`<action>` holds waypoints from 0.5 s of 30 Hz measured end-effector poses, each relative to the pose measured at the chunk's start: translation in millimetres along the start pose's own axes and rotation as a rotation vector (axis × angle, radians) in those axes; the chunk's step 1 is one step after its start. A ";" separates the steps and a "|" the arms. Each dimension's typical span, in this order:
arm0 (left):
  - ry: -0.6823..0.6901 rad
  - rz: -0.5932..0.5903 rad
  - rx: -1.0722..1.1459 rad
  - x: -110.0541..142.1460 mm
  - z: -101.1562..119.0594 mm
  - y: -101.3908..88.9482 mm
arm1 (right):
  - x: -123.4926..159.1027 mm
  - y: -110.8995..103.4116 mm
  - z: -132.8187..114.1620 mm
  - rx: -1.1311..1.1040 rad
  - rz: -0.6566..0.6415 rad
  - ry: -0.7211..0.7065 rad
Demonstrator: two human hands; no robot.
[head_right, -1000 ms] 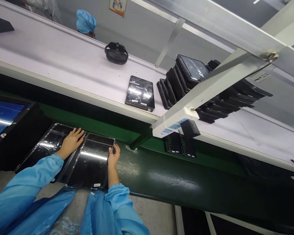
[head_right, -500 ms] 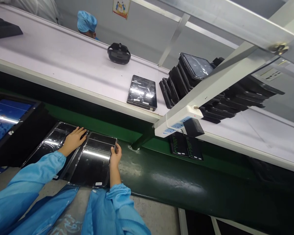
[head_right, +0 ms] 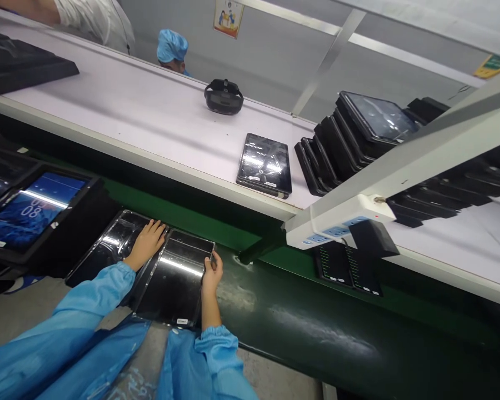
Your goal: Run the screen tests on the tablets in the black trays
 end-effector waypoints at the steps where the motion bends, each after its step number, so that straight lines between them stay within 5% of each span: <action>1: 0.006 -0.006 -0.004 0.1 0.1 0.8 | -0.5 -0.6 0.5 0.010 0.002 -0.010; 15: 0.039 -0.042 0.005 -0.5 -2.0 1.3 | -0.6 -4.3 3.3 0.005 0.017 -0.034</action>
Point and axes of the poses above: each hand's wrist, its own x-axis away from the middle knuckle, its own y-axis out of the palm, z = x × y, the point moved 1 cm from there along -x, towards the middle knuckle, and after that the axes turned 4 degrees about x, right-handed, at the moved point
